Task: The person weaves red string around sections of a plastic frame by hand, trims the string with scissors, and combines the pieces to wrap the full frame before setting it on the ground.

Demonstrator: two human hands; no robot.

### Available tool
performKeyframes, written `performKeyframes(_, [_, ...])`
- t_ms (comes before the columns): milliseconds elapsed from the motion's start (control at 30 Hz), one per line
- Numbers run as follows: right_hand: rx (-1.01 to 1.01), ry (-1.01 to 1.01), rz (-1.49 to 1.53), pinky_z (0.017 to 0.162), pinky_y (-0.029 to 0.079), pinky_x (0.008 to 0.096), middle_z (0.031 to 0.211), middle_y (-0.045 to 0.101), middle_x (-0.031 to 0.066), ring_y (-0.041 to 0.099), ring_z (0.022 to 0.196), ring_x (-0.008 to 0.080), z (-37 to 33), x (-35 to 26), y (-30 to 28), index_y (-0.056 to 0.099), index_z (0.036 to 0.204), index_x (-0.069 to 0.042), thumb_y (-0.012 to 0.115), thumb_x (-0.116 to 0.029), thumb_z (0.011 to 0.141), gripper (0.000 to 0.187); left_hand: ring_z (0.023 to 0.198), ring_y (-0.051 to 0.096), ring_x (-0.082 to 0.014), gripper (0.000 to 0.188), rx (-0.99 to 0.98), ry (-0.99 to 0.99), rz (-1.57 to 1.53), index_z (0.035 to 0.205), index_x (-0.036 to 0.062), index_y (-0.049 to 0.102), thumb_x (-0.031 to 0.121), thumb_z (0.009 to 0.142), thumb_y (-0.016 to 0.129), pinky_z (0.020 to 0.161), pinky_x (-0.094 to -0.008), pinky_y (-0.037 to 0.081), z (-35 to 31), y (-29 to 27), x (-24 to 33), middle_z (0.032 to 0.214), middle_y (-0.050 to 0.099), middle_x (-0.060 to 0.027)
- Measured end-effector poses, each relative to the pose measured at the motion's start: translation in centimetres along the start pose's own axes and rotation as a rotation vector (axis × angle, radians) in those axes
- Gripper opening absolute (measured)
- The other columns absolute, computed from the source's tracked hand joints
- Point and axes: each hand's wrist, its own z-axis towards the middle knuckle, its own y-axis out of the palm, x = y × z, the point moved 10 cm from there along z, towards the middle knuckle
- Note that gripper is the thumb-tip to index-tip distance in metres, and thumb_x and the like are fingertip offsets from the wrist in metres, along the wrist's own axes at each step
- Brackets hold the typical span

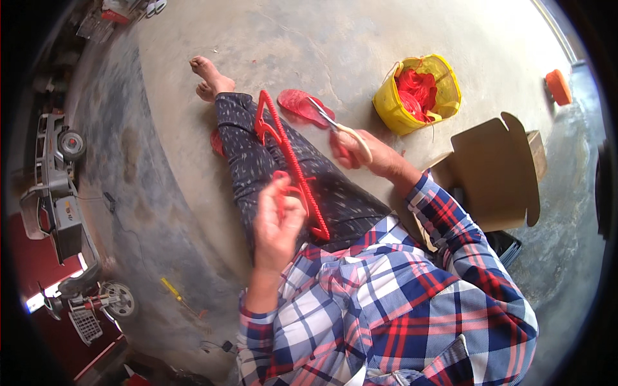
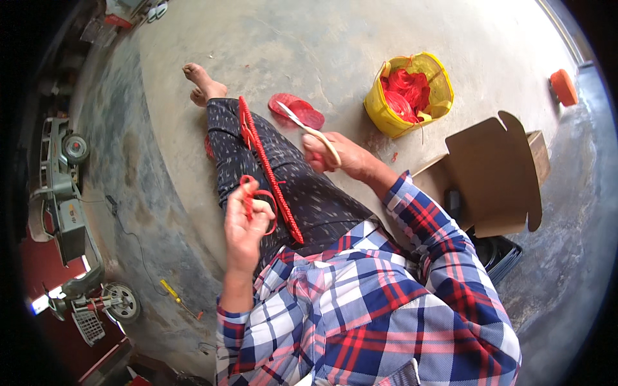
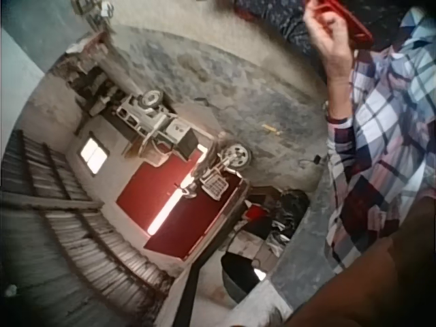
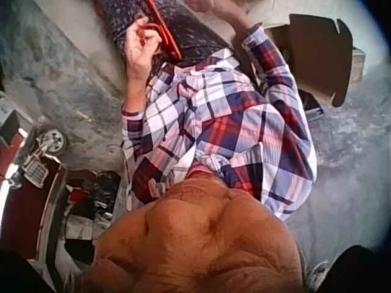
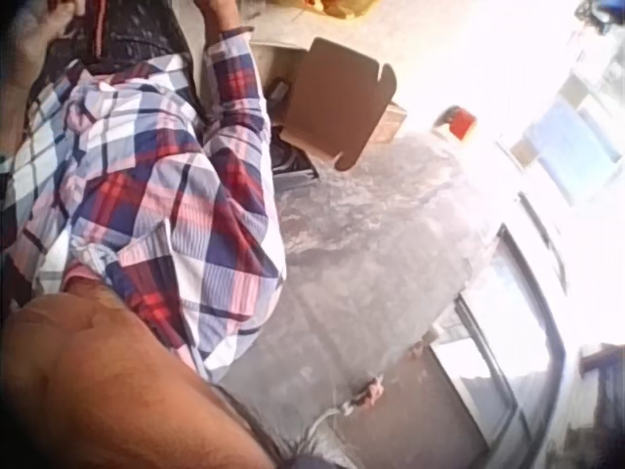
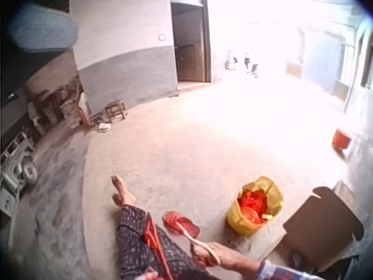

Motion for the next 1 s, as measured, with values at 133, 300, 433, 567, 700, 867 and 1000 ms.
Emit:
performKeyframes(133, [0.324, 0.396, -0.731, 0.056, 0.043, 0.0282, 0.064, 0.055, 0.001, 0.053, 0.059, 0.012, -1.9, 11.7, -9.5, 0.063, 0.084, -0.005, 0.05, -0.055, 0.089, 0.052, 0.062, 0.046, -0.0075, 0.047, -0.081, -0.185, -0.472, 0.127, -0.0003, 0.043, 0.017, 0.084, 0.051, 0.05, -0.0185, 0.035, 0.2, -0.6, -1.4, 0.094, 0.062, -0.0191])
performKeyframes(300, [0.485, 0.599, -0.791, 0.067, 0.05, 0.0426, 0.07, 0.065, 0.0198, 0.066, 0.07, 0.0351, -7.6, 31.1, -19.8, 0.067, 0.078, 0.001, 0.054, -0.052, 0.083, 0.055, 0.064, 0.049, -0.0082, 0.032, -0.136, -0.189, -0.492, 0.121, 0.0016, 0.047, 0.02, 0.094, 0.048, 0.053, -0.0188, 0.036, 0.5, 1.1, -0.9, 0.098, 0.064, -0.021])
performKeyframes(433, [0.532, 0.654, -0.715, 0.064, 0.05, 0.0386, 0.069, 0.065, 0.0179, 0.066, 0.067, 0.0277, -8.3, 33.5, -20.1, 0.068, 0.08, 0.001, 0.061, -0.047, 0.081, 0.049, 0.063, 0.048, -0.0061, 0.034, -0.104, -0.142, -0.397, 0.126, 0.0025, 0.043, 0.013, 0.094, 0.051, 0.055, -0.0178, 0.037, 0.3, 0.7, -0.2, 0.097, 0.065, -0.0183])
performKeyframes(567, [0.615, 0.503, -0.471, 0.053, 0.046, 0.0284, 0.064, 0.062, 0.0067, 0.058, 0.057, 0.0125, -7.1, 26.0, -16.6, 0.066, 0.082, -0.001, 0.067, -0.035, 0.082, 0.034, 0.064, 0.054, -0.0087, 0.045, -0.063, -0.063, -0.145, 0.136, 0.0017, 0.034, 0.001, 0.093, 0.047, 0.062, -0.0213, 0.044, 0.0, 0.8, 1.5, 0.091, 0.068, -0.0122])
performKeyframes(700, [0.414, 0.17, -0.046, 0.058, 0.043, 0.0209, 0.075, 0.057, -0.0034, 0.052, 0.065, 0.0051, -4.0, 10.4, -7.1, 0.061, 0.097, -0.007, 0.065, -0.022, 0.087, 0.019, 0.082, 0.068, -0.0221, 0.061, -0.095, 0.065, 0.282, 0.142, 0.0007, 0.024, -0.006, 0.086, 0.048, 0.075, -0.0316, 0.051, 0.7, 2.4, 3.4, 0.084, 0.068, -0.0143])
performKeyframes(867, [0.033, -0.118, 0.129, 0.073, 0.045, 0.0222, 0.086, 0.058, -0.0025, 0.054, 0.078, 0.0049, -4.2, -3.4, 6.1, 0.061, 0.099, -0.003, 0.07, -0.012, 0.084, 0.02, 0.074, 0.064, -0.0279, 0.065, -0.126, 0.154, 0.451, 0.144, 0.002, 0.023, -0.006, 0.085, 0.05, 0.066, -0.0332, 0.048, 1.3, 4.5, 4.3, 0.082, 0.066, -0.0193])
performKeyframes(1000, [0.079, -0.272, -0.056, 0.071, 0.046, 0.0232, 0.083, 0.061, -0.0003, 0.055, 0.075, 0.006, -4.3, -4.4, 6.2, 0.065, 0.092, -0.002, 0.069, -0.007, 0.084, 0.011, 0.076, 0.065, -0.0392, 0.066, -0.102, 0.137, 0.49, 0.143, 0.0006, 0.025, -0.005, 0.083, 0.051, 0.065, -0.0401, 0.05, 1.4, 4.4, 3.4, 0.076, 0.063, -0.0225])
